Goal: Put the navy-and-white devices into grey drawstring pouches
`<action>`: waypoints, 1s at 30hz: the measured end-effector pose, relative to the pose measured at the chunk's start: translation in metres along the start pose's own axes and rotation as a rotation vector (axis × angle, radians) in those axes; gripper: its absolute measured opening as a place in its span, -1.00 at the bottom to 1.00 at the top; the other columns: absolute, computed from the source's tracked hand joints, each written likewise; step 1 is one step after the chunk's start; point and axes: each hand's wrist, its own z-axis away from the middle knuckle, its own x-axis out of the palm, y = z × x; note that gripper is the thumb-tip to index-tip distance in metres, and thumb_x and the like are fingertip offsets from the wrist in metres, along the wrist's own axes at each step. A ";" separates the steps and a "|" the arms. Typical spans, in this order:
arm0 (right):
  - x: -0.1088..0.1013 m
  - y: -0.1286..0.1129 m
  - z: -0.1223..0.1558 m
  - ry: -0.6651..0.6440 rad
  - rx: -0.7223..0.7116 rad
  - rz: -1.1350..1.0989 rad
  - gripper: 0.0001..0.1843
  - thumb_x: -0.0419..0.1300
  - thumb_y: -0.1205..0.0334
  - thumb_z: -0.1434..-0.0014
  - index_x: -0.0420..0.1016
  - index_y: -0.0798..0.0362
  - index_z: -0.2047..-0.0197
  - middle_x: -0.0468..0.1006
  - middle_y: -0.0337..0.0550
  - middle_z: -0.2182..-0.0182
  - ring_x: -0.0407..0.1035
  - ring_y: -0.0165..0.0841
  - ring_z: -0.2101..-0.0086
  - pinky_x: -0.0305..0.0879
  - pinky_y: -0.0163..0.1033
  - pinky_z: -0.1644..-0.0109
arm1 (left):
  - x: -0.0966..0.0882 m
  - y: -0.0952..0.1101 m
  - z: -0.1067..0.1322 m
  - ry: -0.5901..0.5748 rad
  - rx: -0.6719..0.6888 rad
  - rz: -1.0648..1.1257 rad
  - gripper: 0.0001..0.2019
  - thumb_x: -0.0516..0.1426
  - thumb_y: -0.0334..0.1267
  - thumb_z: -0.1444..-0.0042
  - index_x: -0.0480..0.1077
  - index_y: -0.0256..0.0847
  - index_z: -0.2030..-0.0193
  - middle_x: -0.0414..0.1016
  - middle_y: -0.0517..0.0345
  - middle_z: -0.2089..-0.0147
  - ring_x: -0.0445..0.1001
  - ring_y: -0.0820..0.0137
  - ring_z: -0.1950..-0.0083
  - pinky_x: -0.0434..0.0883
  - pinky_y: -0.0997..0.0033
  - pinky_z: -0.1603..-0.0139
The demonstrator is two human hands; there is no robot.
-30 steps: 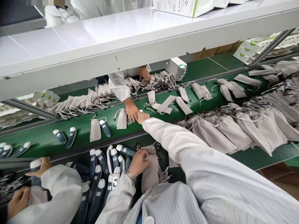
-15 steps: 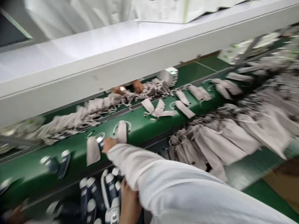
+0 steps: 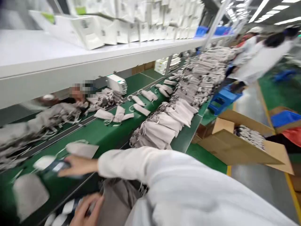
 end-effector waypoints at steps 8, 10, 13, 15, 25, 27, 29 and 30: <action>-0.053 -0.030 0.172 0.097 -0.159 -0.567 0.27 0.43 0.21 -0.01 -0.47 -0.36 -0.44 0.39 -0.21 0.12 0.49 -0.31 0.22 0.51 -0.05 0.09 | -0.003 0.044 -0.010 0.121 -0.037 0.371 -0.90 0.29 -0.23 -0.08 0.50 -0.14 0.41 0.39 0.22 0.40 0.36 0.41 0.31 0.32 0.42 0.24; -0.046 -0.028 0.185 0.074 -0.168 -0.511 0.14 0.39 0.17 -0.07 -0.35 -0.32 -0.44 0.40 -0.20 0.11 0.48 -0.31 0.20 0.49 -0.07 0.06 | -0.002 0.055 -0.011 0.126 -0.032 0.416 -0.93 0.30 -0.24 -0.06 0.53 -0.14 0.40 0.38 0.20 0.37 0.36 0.40 0.27 0.33 0.41 0.19; -0.035 -0.026 0.196 0.070 -0.214 -0.288 -0.46 0.22 0.07 -0.25 0.22 -0.11 -0.26 0.42 -0.12 0.04 0.38 -0.28 0.00 0.33 -0.09 -0.13 | -0.001 0.069 -0.012 0.255 -0.066 0.445 -0.94 0.31 -0.26 -0.05 0.54 -0.15 0.39 0.34 0.17 0.26 0.35 0.42 0.21 0.31 0.43 0.19; -0.032 -0.029 0.203 0.073 -0.191 -0.171 -0.69 0.08 0.03 -0.34 0.43 -0.03 -0.05 0.44 -0.12 0.09 0.33 -0.31 -0.01 0.30 -0.15 -0.11 | -0.005 0.074 -0.013 0.373 -0.101 0.452 -0.94 0.32 -0.26 -0.04 0.54 -0.15 0.37 0.31 0.17 0.21 0.34 0.44 0.20 0.28 0.46 0.23; -0.101 -0.081 0.200 0.321 -0.085 -0.592 -0.84 0.17 0.13 -0.23 0.21 -0.08 0.22 -0.14 -0.47 0.57 -0.25 -0.53 0.67 -0.13 -0.39 0.60 | -0.012 0.026 0.006 0.358 -0.365 0.395 -0.70 -0.01 -0.01 -0.33 0.39 -0.14 0.03 0.33 0.20 0.33 0.24 0.53 0.48 0.23 0.51 0.47; -0.116 -0.082 0.167 0.558 -0.271 -0.406 -0.91 0.08 0.14 -0.29 0.22 -0.08 0.21 -0.07 -0.44 0.56 -0.12 -0.49 0.65 -0.02 -0.36 0.56 | 0.005 0.017 0.012 0.224 -0.351 0.275 -0.78 0.07 -0.12 -0.28 0.44 -0.15 0.08 0.42 0.11 0.21 0.39 0.42 0.28 0.37 0.41 0.25; -0.118 -0.077 0.129 0.723 -0.412 -0.092 -0.91 0.02 0.19 -0.31 0.24 -0.06 0.11 0.17 -0.35 0.49 0.14 -0.43 0.54 0.18 -0.30 0.42 | 0.023 0.012 0.018 0.127 -0.348 0.157 -0.88 0.17 -0.24 -0.17 0.47 -0.16 0.17 0.45 0.06 0.15 0.42 0.28 0.09 0.36 0.24 0.01; -0.113 -0.073 0.111 0.733 -0.437 0.087 -0.82 0.02 0.22 -0.30 0.24 -0.04 0.02 0.30 -0.26 0.39 0.26 -0.40 0.44 0.27 -0.25 0.31 | 0.031 0.010 0.021 0.096 -0.357 0.102 -0.88 0.21 -0.29 -0.11 0.48 -0.16 0.18 0.46 0.03 0.14 0.41 0.22 0.04 0.32 0.15 -0.07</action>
